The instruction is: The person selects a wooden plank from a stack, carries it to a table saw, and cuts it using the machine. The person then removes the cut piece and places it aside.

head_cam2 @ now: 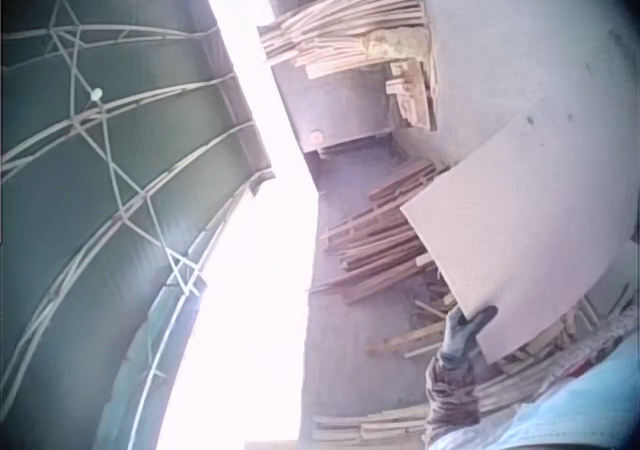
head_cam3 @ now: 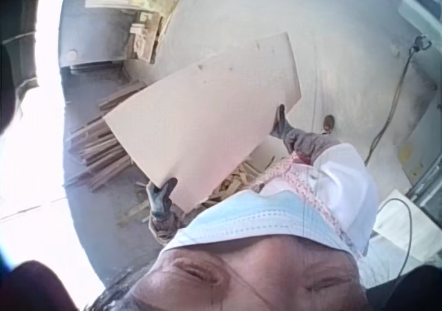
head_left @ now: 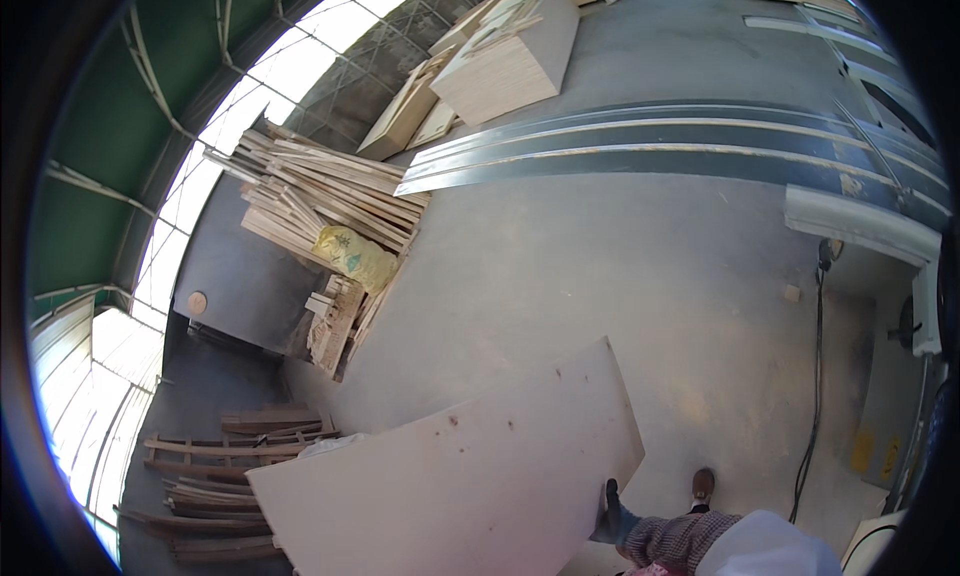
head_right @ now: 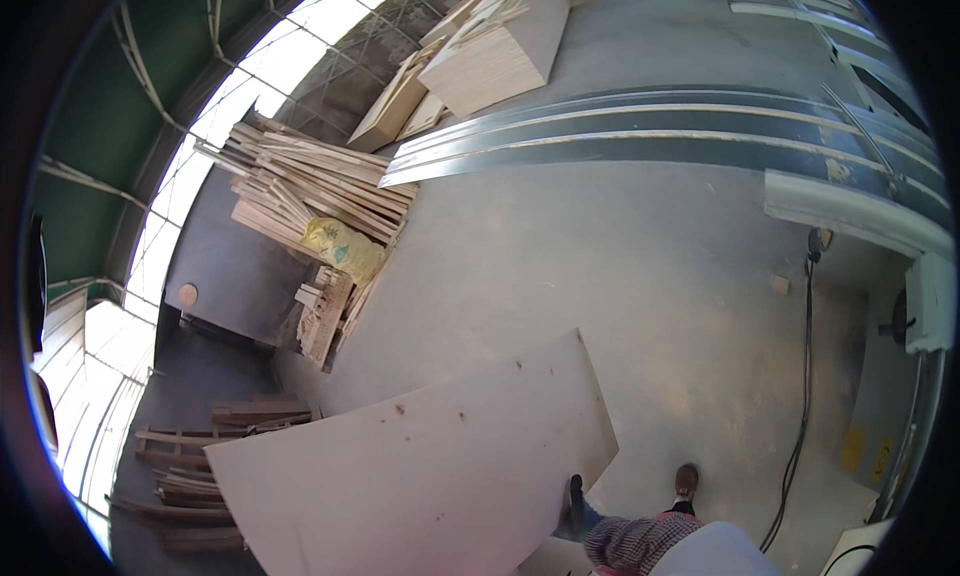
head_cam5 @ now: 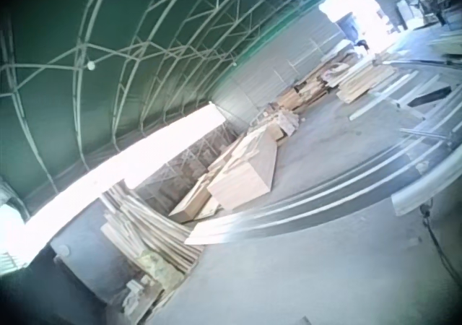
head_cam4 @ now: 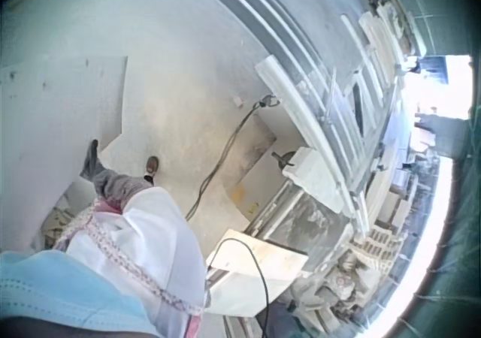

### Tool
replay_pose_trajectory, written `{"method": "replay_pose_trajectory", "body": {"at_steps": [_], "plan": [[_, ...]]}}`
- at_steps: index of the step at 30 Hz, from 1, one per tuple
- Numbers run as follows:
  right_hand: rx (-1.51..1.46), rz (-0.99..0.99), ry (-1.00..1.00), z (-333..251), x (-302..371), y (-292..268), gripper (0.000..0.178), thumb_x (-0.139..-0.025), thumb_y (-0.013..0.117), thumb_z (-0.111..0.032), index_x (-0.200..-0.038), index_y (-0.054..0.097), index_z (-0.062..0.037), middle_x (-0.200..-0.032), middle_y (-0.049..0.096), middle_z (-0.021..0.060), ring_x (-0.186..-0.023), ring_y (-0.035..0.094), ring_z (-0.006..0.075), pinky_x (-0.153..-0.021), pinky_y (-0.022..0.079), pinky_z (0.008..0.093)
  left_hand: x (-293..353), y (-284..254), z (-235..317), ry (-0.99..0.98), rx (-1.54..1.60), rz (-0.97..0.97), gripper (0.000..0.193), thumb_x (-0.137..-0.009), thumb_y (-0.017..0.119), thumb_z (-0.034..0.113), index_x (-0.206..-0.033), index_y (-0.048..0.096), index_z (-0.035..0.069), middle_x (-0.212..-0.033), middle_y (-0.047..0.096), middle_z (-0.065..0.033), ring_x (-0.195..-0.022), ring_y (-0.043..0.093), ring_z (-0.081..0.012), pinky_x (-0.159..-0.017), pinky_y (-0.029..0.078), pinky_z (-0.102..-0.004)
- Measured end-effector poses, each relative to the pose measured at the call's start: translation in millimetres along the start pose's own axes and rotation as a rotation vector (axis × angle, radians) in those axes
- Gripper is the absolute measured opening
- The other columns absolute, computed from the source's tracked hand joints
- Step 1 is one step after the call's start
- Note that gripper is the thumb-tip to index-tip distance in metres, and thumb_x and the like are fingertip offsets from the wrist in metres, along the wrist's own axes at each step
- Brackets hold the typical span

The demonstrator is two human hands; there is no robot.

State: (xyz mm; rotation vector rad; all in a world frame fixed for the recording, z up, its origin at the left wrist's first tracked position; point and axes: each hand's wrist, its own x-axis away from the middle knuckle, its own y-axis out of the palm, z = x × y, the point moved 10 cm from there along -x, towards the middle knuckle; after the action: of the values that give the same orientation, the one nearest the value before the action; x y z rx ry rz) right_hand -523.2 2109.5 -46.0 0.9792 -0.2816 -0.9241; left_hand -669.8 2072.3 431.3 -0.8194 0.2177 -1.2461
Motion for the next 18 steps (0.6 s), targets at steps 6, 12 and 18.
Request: {"method": "replay_pose_trajectory", "body": {"at_steps": [6, 12, 18], "plan": [[0.381, 0.197, -0.249, -20.8, -44.6, 100.7, 0.083, -0.079, 0.043, -0.068, -0.138, 0.029, -0.0117, -0.139, 0.036, 0.0115, -0.126, 0.036, 0.0299, -0.103, 0.031, 0.0503, 44.3, -86.1, -76.1, 0.153, 0.070, 0.298, 0.042, -0.078, 0.062, 0.007, -0.116, 0.049, -0.003, -0.113, 0.051, -0.0205, -0.100, 0.056, -0.0312, -0.078, 0.054, -0.0418], [0.639, 0.155, -0.494, -134.7, -109.8, 235.8, 0.070, -0.084, 0.049, -0.057, -0.131, 0.039, -0.0058, -0.129, 0.048, 0.0132, -0.116, 0.047, 0.0298, -0.097, 0.039, 0.0468, -77.6, -43.7, -83.5, 0.369, 0.141, 0.367, 0.049, -0.078, 0.063, 0.015, -0.120, 0.046, -0.002, -0.116, 0.048, -0.0189, -0.105, 0.050, -0.0302, -0.088, 0.044, -0.0419], [0.733, 0.723, -1.038, -283.3, -91.5, 329.6, 0.045, -0.079, 0.066, -0.044, -0.109, 0.053, -0.0123, -0.073, 0.062, 0.0028, -0.046, 0.054, 0.0171, -0.042, 0.044, 0.0281, -268.3, 132.2, 14.2, 0.009, 1.034, -0.294, 0.054, -0.082, 0.055, 0.033, -0.122, 0.045, -0.001, -0.113, 0.053, -0.0195, -0.103, 0.051, -0.0345, -0.089, 0.044, -0.0464]]}}
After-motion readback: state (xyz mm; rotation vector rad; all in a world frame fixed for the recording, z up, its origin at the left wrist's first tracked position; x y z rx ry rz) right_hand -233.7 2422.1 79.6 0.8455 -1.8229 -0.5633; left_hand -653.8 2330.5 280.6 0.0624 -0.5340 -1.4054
